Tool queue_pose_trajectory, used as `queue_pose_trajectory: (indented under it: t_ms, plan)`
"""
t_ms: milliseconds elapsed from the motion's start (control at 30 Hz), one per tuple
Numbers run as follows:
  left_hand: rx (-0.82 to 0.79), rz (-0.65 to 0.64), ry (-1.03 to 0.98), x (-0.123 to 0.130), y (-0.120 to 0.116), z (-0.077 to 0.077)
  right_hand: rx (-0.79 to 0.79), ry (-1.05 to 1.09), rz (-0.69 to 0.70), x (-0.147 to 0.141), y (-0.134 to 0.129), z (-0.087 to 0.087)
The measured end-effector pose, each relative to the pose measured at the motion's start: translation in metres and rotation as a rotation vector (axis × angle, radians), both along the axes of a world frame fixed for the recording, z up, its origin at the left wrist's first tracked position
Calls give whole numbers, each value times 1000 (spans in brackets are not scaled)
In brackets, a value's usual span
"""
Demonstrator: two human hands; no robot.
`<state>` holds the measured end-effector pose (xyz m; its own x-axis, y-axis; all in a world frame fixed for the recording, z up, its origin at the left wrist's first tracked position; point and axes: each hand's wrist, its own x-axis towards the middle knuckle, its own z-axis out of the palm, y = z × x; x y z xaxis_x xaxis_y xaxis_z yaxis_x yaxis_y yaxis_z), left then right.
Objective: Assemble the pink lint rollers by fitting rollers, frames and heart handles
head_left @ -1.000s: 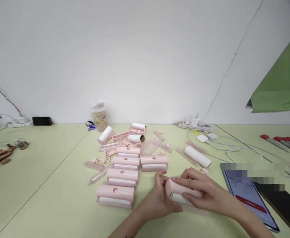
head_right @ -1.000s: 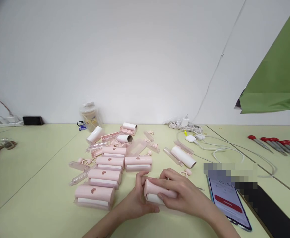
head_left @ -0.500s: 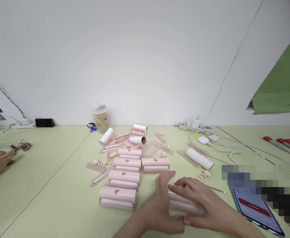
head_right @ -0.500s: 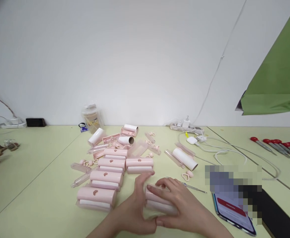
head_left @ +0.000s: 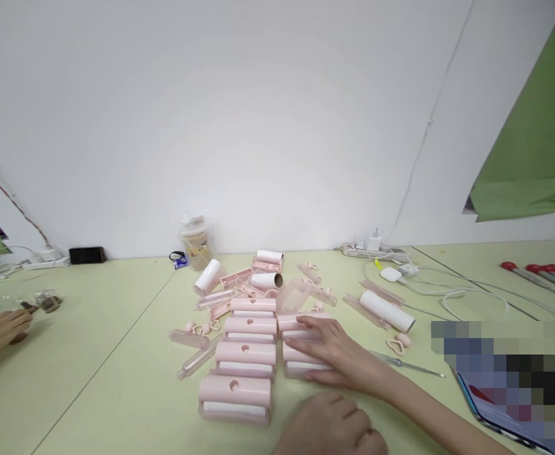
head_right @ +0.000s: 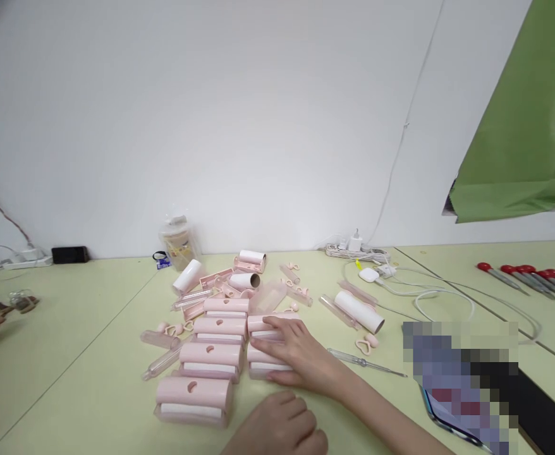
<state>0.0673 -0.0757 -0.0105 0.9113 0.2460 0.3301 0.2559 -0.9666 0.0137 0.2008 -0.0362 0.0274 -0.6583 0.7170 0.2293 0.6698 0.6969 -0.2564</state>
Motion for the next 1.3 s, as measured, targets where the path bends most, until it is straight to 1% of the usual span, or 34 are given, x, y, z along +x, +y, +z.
queue_pose_trajectory:
  t_ms: [33, 100, 167, 233, 300, 367, 433, 500, 567, 667, 767, 867, 933, 967, 1033, 1100, 1133, 1200, 1300]
  plan:
    - [-27, 55, 26, 1, 5, -2, -1, -11, 16, -1, 4, 5]
    - [-106, 201, -6, 2, 15, -9, 0, -2, 34, -3, 16, 19]
    - [-173, 309, -89, 3, 22, -15, 15, 20, -6, -3, 36, 32]
    - [-209, 366, -135, 4, 26, -19, 29, 7, -67, -1, 63, 39]
    - [-215, 390, -136, 4, 27, -20, 8, -36, -101, 1, 92, 36]
    - [-215, 403, -131, 3, 28, -20, -41, -92, -127, 3, 117, 25]
    - [-216, 419, -120, 2, 29, -20, -74, -128, -146, 5, 133, 15]
    - [-218, 437, -103, 2, 32, -19, -69, -131, -148, 9, 140, 10]
    - [-223, 462, -83, 3, 34, -20, -35, -114, -146, 14, 140, 15]
    - [-241, 499, -56, 4, 38, -22, 34, -55, -191, 27, 130, 32]
    - [-271, 525, -48, 7, 38, -25, 67, 37, -265, 40, 103, 49]
    - [-292, 560, -68, 11, 31, -25, 40, 124, -300, 47, 68, 56]
    - [-322, 621, -68, 14, 25, -23, -48, 189, -311, 45, 51, 54]
    - [-343, 673, -60, 15, 22, -22, -106, 217, -311, 41, 47, 52]
    - [-382, 798, -53, 16, 16, -19, -219, 247, -298, 32, 48, 45]
    - [-377, 881, -86, 15, 13, -19, -299, 237, -275, 21, 59, 36]
    - [-359, 891, -118, 15, 12, -21, -332, 230, -264, 16, 65, 31]
    - [-324, 862, -188, 15, 13, -25, -403, 222, -250, 11, 74, 25]
    - [-323, 799, -265, 16, 16, -30, -457, 233, -275, 12, 76, 20]
